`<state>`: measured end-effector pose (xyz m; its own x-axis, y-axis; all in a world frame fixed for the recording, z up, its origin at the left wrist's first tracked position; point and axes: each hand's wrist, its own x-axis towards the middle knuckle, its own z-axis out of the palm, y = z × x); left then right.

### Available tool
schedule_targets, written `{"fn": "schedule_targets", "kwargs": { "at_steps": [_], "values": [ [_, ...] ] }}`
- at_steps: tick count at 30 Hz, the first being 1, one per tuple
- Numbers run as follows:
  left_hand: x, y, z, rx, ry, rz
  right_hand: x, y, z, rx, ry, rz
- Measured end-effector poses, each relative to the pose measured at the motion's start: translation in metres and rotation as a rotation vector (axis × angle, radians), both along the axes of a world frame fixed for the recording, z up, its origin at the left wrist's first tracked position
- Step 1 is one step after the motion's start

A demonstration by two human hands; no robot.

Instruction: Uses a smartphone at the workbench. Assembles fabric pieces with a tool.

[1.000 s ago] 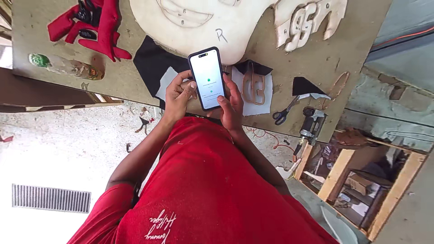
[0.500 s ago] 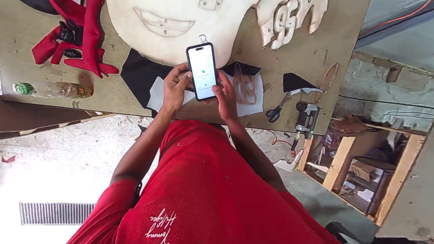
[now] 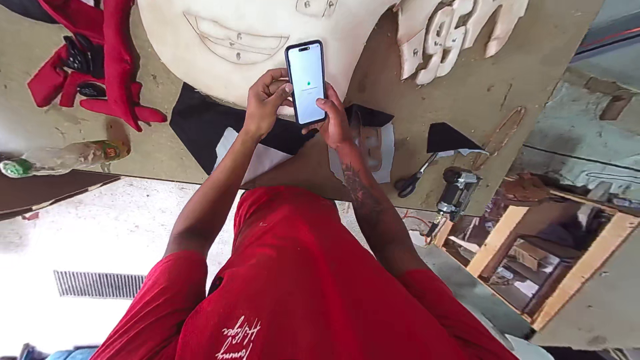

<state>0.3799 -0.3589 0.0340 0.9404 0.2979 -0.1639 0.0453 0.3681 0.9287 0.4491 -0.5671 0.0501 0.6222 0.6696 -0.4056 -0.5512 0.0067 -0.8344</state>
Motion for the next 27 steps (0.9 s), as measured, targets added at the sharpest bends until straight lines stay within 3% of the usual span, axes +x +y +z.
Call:
{"fn": "schedule_targets", "kwargs": {
  "at_steps": [4,11,18,27],
  "values": [
    [0.028,0.016,-0.035,0.096,-0.065,0.008,0.044,0.031,-0.046,0.187,0.050,0.036],
    [0.077,0.024,-0.075,0.058,-0.167,0.006,0.089,0.059,-0.082,0.219,-0.052,-0.009],
    [0.077,0.024,-0.092,0.077,-0.264,0.002,0.091,0.056,-0.096,0.256,0.027,-0.034],
    [0.076,0.022,-0.094,0.057,-0.291,0.022,0.086,0.057,-0.095,0.233,-0.074,-0.035]
  ]
}}
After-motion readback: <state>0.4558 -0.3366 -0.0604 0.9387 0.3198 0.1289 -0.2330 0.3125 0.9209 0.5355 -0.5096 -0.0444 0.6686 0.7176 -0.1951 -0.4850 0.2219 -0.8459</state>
